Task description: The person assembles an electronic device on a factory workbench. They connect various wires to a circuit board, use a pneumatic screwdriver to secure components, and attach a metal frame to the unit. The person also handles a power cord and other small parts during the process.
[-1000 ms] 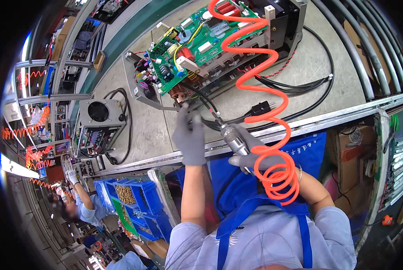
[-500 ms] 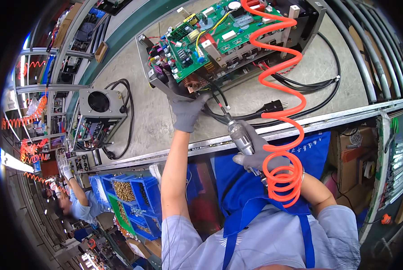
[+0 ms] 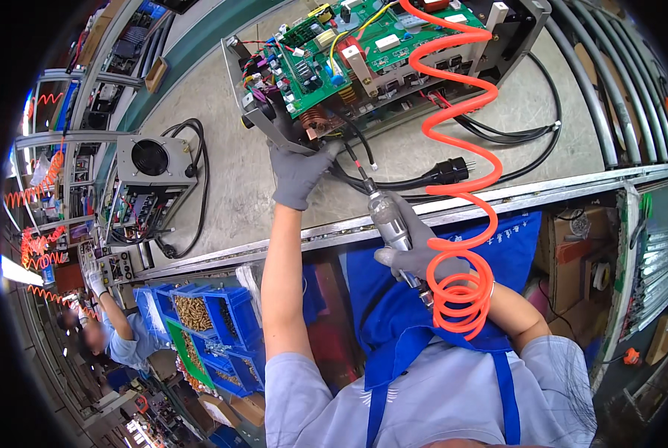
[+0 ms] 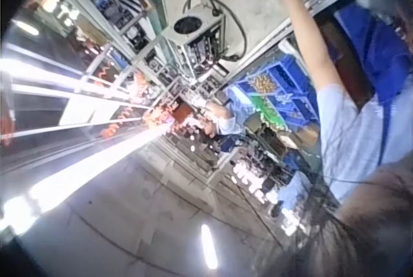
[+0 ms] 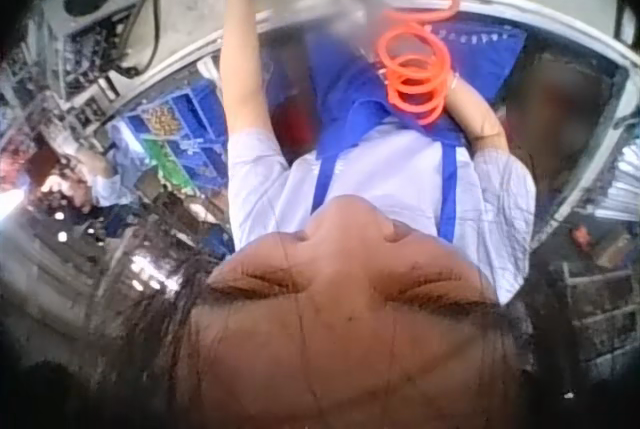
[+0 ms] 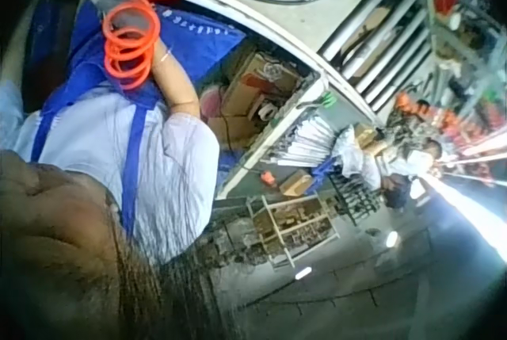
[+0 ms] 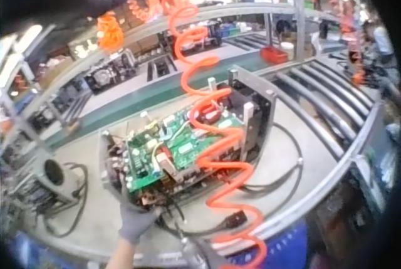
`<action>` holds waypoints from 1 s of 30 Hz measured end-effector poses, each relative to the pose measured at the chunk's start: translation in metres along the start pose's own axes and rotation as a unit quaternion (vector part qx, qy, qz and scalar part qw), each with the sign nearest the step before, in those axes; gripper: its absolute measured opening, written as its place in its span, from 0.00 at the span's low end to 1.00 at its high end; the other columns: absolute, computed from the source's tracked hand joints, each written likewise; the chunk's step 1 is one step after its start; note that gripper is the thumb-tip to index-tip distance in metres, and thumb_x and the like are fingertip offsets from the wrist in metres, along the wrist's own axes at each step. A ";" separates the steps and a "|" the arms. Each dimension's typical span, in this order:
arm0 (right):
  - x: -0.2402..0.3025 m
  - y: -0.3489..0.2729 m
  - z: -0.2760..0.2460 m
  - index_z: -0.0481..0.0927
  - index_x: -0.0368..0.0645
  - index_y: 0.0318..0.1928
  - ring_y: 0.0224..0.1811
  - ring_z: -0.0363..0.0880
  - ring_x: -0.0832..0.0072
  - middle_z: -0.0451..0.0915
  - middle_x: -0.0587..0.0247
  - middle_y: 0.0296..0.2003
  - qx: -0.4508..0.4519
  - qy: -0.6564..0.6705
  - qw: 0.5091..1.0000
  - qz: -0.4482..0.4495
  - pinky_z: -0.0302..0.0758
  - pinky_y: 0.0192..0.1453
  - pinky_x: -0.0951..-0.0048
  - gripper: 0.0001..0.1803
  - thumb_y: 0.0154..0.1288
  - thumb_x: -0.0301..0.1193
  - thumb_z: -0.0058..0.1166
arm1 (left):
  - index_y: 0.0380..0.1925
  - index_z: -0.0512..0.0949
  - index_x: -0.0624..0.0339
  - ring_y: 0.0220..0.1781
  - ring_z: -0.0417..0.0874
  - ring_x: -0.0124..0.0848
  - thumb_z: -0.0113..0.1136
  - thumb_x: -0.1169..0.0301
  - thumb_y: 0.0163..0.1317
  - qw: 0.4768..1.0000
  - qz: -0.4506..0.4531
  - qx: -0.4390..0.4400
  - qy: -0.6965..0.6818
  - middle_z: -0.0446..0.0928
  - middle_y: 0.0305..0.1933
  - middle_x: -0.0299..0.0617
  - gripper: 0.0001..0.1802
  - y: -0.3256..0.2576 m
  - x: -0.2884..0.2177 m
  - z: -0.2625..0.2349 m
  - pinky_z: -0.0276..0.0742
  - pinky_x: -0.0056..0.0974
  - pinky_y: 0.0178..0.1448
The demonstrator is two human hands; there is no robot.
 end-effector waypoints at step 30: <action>-0.009 0.005 -0.001 0.41 0.53 0.77 0.22 0.75 0.73 0.74 0.55 0.35 -0.012 0.003 1.000 -0.010 0.72 0.24 0.70 0.56 0.55 0.28 0.65 | 0.66 0.61 0.63 0.60 0.76 0.35 0.74 0.81 0.47 0.991 -0.079 -0.022 -0.106 0.71 0.61 0.45 0.45 -0.003 -0.003 0.019 0.78 0.40 0.61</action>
Point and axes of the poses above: each hand's wrist, its own y-axis towards the middle knuckle, its own z-axis out of the palm, x = y × z, the point moved 4 cm from there along y, towards the middle knuckle
